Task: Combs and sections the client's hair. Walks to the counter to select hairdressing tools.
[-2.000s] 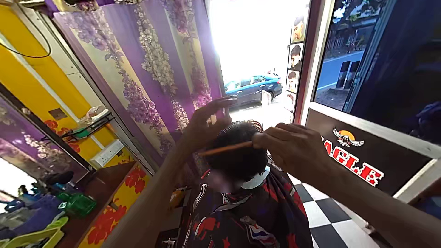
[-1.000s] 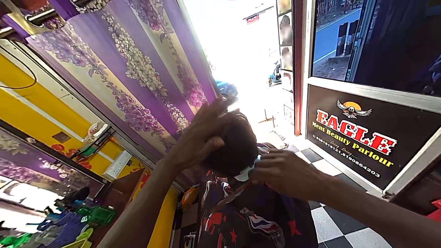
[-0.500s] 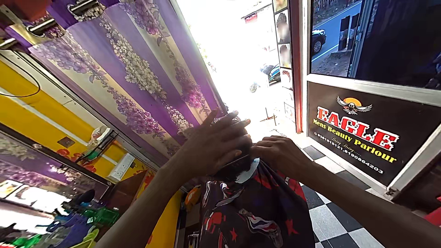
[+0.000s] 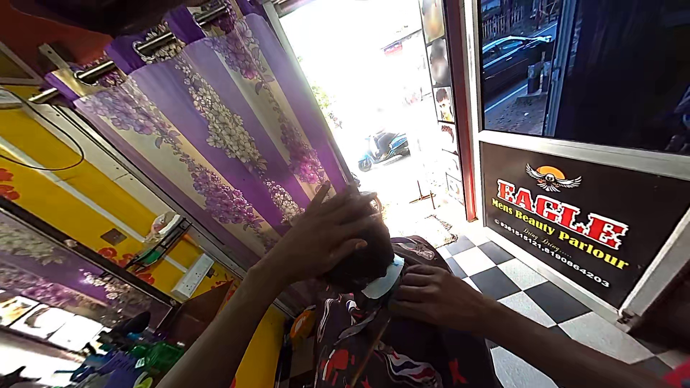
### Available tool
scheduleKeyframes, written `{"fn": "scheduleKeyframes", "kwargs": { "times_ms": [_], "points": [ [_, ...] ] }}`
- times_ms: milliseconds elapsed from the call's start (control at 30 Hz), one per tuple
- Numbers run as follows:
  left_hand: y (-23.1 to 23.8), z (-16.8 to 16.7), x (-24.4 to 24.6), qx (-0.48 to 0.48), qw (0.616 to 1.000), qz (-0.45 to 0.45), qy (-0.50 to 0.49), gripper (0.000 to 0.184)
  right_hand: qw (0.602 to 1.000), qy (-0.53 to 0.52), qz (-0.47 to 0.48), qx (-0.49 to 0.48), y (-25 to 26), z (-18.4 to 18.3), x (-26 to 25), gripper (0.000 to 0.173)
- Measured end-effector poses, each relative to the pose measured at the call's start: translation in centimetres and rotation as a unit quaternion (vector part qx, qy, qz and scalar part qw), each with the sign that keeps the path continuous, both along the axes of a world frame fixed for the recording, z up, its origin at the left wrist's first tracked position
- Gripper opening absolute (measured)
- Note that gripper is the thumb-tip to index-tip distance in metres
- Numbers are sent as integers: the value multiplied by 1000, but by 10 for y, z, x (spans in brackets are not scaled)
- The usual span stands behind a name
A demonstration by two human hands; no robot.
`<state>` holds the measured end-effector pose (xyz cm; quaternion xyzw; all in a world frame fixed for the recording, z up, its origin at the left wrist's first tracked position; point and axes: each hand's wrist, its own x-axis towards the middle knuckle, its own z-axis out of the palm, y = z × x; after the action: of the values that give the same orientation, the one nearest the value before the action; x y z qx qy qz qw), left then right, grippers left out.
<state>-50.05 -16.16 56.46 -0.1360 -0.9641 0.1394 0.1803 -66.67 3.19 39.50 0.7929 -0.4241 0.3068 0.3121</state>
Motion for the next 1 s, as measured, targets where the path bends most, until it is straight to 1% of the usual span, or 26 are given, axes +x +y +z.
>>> {"fn": "scheduleKeyframes", "kwargs": {
  "times_ms": [67, 100, 167, 233, 300, 400, 500, 633, 767, 833, 867, 900, 967, 1000],
  "points": [
    [5, 16, 6, 88, 995, -2, 55, 58, 995, -94, 11, -43, -2, 27, -10, 17],
    [9, 27, 7, 113, 990, 3, 82, 59, 987, -151, -1, -62, -7, 43, -16, 18],
    [15, 41, 4, 100, 989, 13, 104, 53, 965, -246, -9, -85, -23, 71, -32, 23],
    [16, 37, -5, 51, 996, 24, 68, 48, 965, -251, 9, -71, -44, 83, -53, 25],
    [18, 22, -13, -9, 1000, 18, 19, 44, 978, -202, 15, -45, -56, 73, -65, 23],
    [25, 1, -16, -78, 997, 1, -20, 47, 982, -180, -5, -55, -52, 41, -63, 19],
    [31, -13, -12, -137, 990, 6, -24, 49, 984, -162, -28, -64, -44, 13, -57, 17],
    [44, -22, -7, -219, 975, 32, -17, 51, 990, -99, -50, -83, -41, -10, -51, 18],
    [48, -39, -3, -260, 965, 43, -10, 49, 993, -25, -80, -88, -37, -30, -46, 22],
    [50, -48, 0, -276, 959, 53, -12, 48, 995, 17, -64, -71, -28, -34, -41, 20],
    [51, -54, 1, -281, 958, 60, -16, 47, 996, 21, -42, -72, -21, -36, -38, 19],
    [52, -59, 3, -284, 957, 65, -18, 47, 996, 4, -17, -87, -14, -36, -33, 18],
    [54, -67, 4, -262, 963, 50, -31, 48, 985, -89, 3, -147, -2, -22, -24, 14],
    [56, -69, 5, -224, 973, 24, -54, 48, 972, -152, -15, -177, 0, -10, -20, 14]
  ]
}}
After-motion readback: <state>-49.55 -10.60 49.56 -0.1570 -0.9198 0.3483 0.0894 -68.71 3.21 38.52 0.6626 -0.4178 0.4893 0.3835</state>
